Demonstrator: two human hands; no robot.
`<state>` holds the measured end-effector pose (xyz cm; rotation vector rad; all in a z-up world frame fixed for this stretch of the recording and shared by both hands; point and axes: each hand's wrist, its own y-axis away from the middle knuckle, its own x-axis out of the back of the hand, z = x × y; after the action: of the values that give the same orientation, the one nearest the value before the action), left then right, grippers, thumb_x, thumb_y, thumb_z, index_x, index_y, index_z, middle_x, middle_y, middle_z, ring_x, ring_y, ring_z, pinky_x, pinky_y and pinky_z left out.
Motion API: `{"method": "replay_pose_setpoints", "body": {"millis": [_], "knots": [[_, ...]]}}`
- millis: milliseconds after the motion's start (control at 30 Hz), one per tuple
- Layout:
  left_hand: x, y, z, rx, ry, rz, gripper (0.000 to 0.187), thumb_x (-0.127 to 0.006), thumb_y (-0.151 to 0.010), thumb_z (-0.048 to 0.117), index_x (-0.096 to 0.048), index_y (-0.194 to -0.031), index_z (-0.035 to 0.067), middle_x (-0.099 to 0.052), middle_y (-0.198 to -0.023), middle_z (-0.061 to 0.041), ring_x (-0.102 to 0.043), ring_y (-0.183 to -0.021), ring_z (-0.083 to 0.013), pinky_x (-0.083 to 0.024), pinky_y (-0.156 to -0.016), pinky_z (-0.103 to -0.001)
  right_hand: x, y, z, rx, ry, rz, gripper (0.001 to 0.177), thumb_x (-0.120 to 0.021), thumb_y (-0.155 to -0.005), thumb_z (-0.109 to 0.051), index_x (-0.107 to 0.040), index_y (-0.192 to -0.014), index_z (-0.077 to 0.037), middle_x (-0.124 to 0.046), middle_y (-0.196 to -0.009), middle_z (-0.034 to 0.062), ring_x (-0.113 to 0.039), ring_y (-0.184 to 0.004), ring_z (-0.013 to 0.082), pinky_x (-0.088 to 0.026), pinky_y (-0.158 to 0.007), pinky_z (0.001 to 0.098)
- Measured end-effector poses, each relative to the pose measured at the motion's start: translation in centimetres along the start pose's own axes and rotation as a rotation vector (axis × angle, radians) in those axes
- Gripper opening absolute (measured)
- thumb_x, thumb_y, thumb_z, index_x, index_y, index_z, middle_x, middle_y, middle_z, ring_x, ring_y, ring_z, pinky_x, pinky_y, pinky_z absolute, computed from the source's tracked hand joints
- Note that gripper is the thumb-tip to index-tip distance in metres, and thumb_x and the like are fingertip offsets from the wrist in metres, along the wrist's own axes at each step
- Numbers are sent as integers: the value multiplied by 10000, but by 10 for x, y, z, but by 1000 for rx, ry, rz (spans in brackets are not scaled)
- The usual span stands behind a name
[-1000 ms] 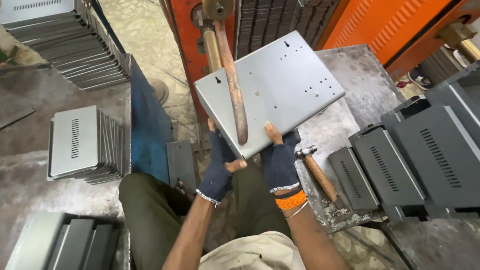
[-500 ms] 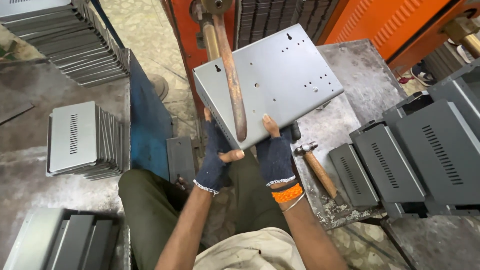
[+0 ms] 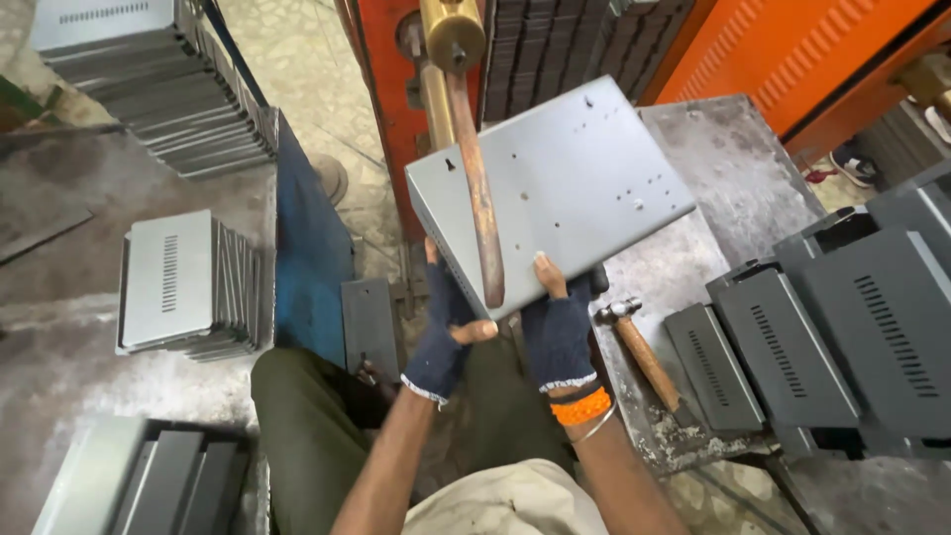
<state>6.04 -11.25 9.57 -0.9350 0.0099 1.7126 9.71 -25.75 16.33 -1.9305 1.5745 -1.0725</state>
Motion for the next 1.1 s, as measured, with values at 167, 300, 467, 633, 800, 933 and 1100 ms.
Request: {"method": "replay_pose_setpoints", "body": {"millis": [167,300,467,633,800,933,1100], "knots": [[-19,7,21,81,-14,73,1582,-961,-586,6,210,-1614,284,-40,-1684,-233,-131,-1530,-411,-304,-1184,-556,-10,-18,27,-1111,-1292,569,657,-754,-807,-19,-560,-1406,-207,-623,-1352,210,-642,-1107,534,-497,-905,821],[8,6,-2,51,-106,-5,1627,-1002,-534,19,189,-1616,263,-89,-1694,-202,-262,-1504,-323,-330,-1192,-511,30,-44,-43,-1144,-1034,202,425,-538,-958,-6,-579,-1380,5,-616,-1389,88,-620,-1274,222,-519,-1124,360],[-9,25,73,-124,-649,328,749,-579,-1048,397,-215,-1650,139,-131,-1728,-16,-486,-1013,-47,-461,-889,-251,59,6,22,-1245,-942,339,413,-782,-804,-96,-685,-1204,-63,-743,-1014,195,-735,-826,331,-613,-784,536],[-61,19,118,-86,-697,74,602,-345,-1086,499,-457,-1545,126,-423,-1620,-86,-398,-1444,-240,-335,-1186,-419,87,-9,27,-1309,-809,175,361,-771,-786,-264,-710,-1123,-148,-748,-929,110,-720,-754,271,-601,-759,482],[-79,6,123,-4,-707,69,452,-388,-1088,334,-581,-1440,126,-483,-1577,-111,-394,-1484,-294,-296,-1218,-465,94,-56,-2,-1251,-639,115,314,-759,-796,-304,-736,-1085,-182,-749,-915,25,-709,-780,141,-580,-778,329],[-81,2,109,-59,-692,141,374,-436,-1075,362,-696,-1238,148,-534,-1542,-83,-459,-1451,-263,-318,-1209,-428,91,-71,-18,-1227,-539,-2,277,-520,-954,-180,-625,-1139,-3,-632,-890,12,-524,-881,52,-497,-863,206],[-84,2,106,-69,-669,169,365,-444,-1079,374,-690,-1203,134,-524,-1547,-108,-463,-1442,-286,-336,-1196,-463,96,-55,48,-1218,-550,44,353,-744,-849,-372,-754,-1162,-209,-733,-924,-19,-672,-811,80,-543,-794,247]]}}
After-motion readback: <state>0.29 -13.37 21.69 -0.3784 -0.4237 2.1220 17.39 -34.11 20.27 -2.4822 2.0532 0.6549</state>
